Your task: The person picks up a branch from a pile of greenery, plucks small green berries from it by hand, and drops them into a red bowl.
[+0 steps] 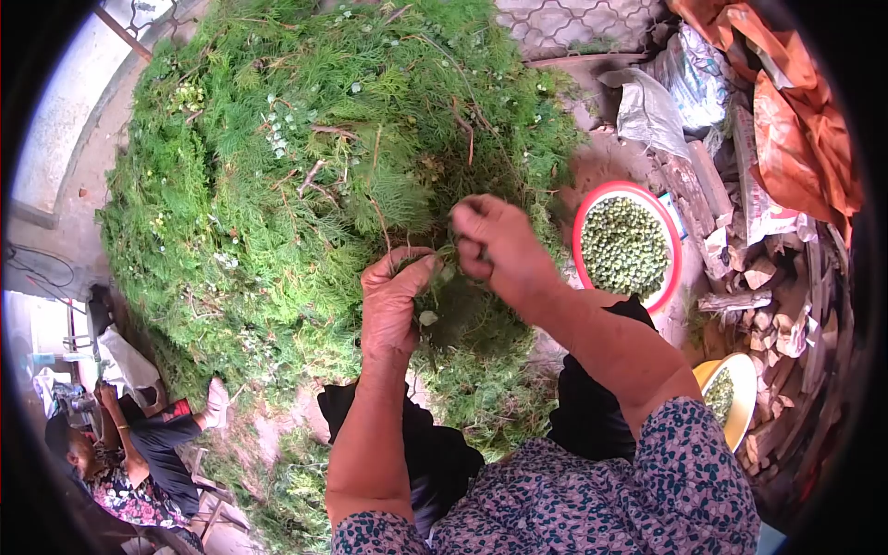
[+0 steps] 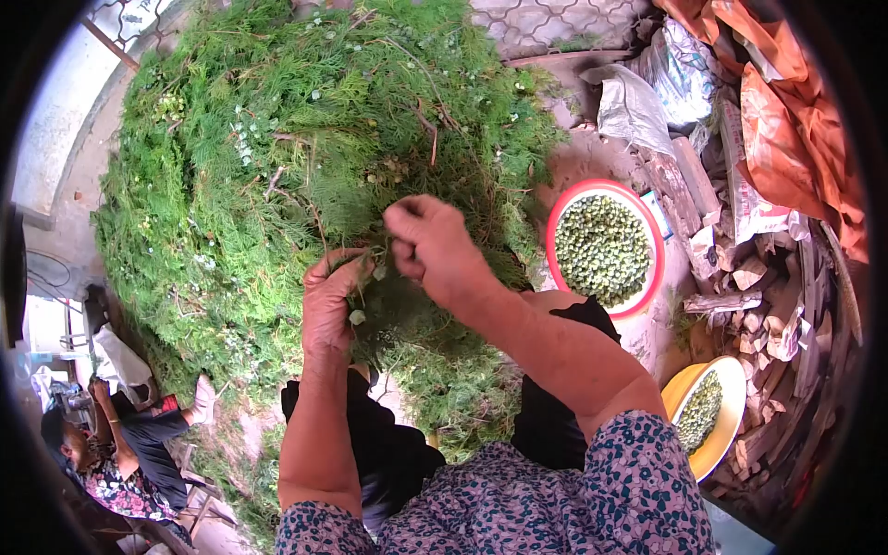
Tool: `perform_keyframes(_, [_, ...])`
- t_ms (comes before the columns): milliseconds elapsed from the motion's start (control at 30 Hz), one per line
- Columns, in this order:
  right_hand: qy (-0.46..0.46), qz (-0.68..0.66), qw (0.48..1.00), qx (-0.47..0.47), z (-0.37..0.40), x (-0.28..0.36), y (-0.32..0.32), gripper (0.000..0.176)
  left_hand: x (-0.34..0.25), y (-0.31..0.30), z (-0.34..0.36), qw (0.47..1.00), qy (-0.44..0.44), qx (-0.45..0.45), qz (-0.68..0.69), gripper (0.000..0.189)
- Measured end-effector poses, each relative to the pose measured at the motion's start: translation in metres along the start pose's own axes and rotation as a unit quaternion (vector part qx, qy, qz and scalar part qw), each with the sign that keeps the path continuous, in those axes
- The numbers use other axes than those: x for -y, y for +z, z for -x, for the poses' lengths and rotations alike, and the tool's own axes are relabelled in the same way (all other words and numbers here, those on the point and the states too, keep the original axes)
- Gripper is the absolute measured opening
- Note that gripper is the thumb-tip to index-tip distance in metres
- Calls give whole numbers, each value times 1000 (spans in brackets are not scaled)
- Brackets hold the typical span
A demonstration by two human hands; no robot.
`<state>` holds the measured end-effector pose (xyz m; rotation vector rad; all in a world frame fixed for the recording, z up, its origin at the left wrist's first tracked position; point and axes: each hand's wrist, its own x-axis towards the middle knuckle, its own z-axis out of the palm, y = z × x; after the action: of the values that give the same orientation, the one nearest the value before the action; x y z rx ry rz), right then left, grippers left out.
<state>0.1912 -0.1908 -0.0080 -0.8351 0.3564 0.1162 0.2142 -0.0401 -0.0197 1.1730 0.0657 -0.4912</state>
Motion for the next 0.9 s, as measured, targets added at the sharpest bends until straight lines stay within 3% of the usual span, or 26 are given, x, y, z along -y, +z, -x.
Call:
perform_keyframes(67, [-95, -47, 994, -4, -11, 9, -12, 15, -3, -1, 4, 1000, 4, -4, -2, 12])
perform_keyframes(100, [-90, -71, 993, 12, -9, 15, -13, 15, -2, -1, 3, 1000, 5, -4, -2, 12])
perform_keyframes(167, [-71, -77, 994, 25, -1, 23, -8, 15, 4, -4, 0, 990, 31, -51, 126, 15])
perform_keyframes(333, [-25, -67, 993, 96, 7, 18, -10, 13, 7, -7, -7, 984, -1, -60, 168, 16])
perform_keyframes(433, [-4, 153, 986, 70, 13, 10, -1, 18, 6, -3, -5, 984, -17, -80, 159, 15])
perform_keyframes(467, [-4, 152, 986, 68, 14, 6, 1, 18, 7, -2, -5, 985, -5, -73, 158, 16])
perform_keyframes(567, [-130, 258, 957, 35, 11, -4, 7, 19, 10, -1, -6, 989, 18, -45, 140, 16])
perform_keyframes(667, [-82, 301, 949, 44, 9, 2, 5, 18, 6, -1, -4, 993, 14, -29, 118, 16])
perform_keyframes(700, [-82, 301, 949, 44, 9, 3, 4, 18, 5, -1, -3, 993, -4, -35, 112, 16])
perform_keyframes(767, [39, 100, 991, 76, 10, 7, 0, 16, 5, 1, 0, 989, -6, -61, 137, 16])
perform_keyframes(833, [-1, 100, 993, 61, 11, 18, -15, 17, 6, -1, 0, 983, -8, -87, 162, 16])
perform_keyframes(900, [-54, 112, 992, -8, 14, 35, -38, 20, 7, -7, -6, 987, 1, 8, 162, 18])
